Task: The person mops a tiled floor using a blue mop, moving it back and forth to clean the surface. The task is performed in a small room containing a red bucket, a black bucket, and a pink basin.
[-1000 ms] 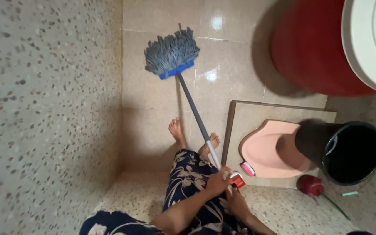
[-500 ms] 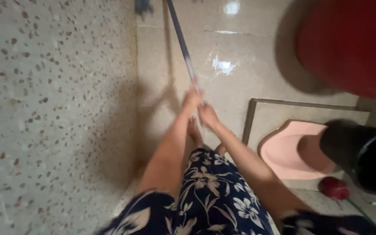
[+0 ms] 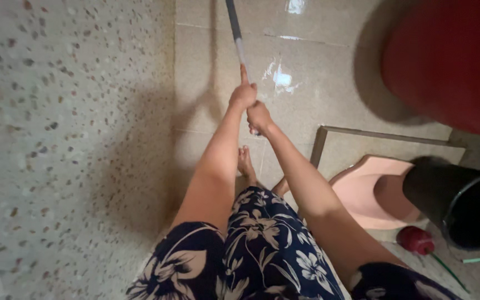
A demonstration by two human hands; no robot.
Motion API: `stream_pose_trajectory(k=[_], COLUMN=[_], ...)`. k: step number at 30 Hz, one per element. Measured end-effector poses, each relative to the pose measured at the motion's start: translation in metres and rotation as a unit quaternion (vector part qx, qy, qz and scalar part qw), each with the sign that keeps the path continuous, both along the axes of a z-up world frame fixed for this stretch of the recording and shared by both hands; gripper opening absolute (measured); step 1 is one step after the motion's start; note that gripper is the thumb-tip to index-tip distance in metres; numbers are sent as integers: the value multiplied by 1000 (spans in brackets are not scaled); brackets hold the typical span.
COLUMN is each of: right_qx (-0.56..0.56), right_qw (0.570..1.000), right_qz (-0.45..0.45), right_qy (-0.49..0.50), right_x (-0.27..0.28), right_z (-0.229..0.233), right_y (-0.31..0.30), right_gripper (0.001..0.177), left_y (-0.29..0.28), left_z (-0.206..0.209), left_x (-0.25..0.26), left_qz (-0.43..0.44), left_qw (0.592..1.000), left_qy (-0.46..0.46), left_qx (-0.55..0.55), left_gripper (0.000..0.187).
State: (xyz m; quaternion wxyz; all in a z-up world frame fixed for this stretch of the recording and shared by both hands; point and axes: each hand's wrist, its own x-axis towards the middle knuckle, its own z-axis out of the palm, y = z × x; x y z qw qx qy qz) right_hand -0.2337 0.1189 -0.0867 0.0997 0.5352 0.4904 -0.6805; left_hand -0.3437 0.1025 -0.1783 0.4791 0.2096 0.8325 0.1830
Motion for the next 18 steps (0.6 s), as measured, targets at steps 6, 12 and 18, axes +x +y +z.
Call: stream_pose_trajectory(k=[6, 12, 18], right_qx=[18, 72, 82], right_qw=[999, 990, 981], right_qz=[27, 95, 142], right_qy=[-25, -71, -107], right_x=[92, 213, 348], right_z=[8, 13, 60], right_y=[-38, -79, -112], right_gripper=[39, 36, 51], left_y=[-36, -75, -126], left_z=[47, 84, 111], left_x=[88, 190, 323], left_qz=[-28, -68, -31], left_qw=[999, 995, 986], left_qy=[-19, -45, -165], left_qx=[-30, -61, -10], left_gripper=[95, 106, 101])
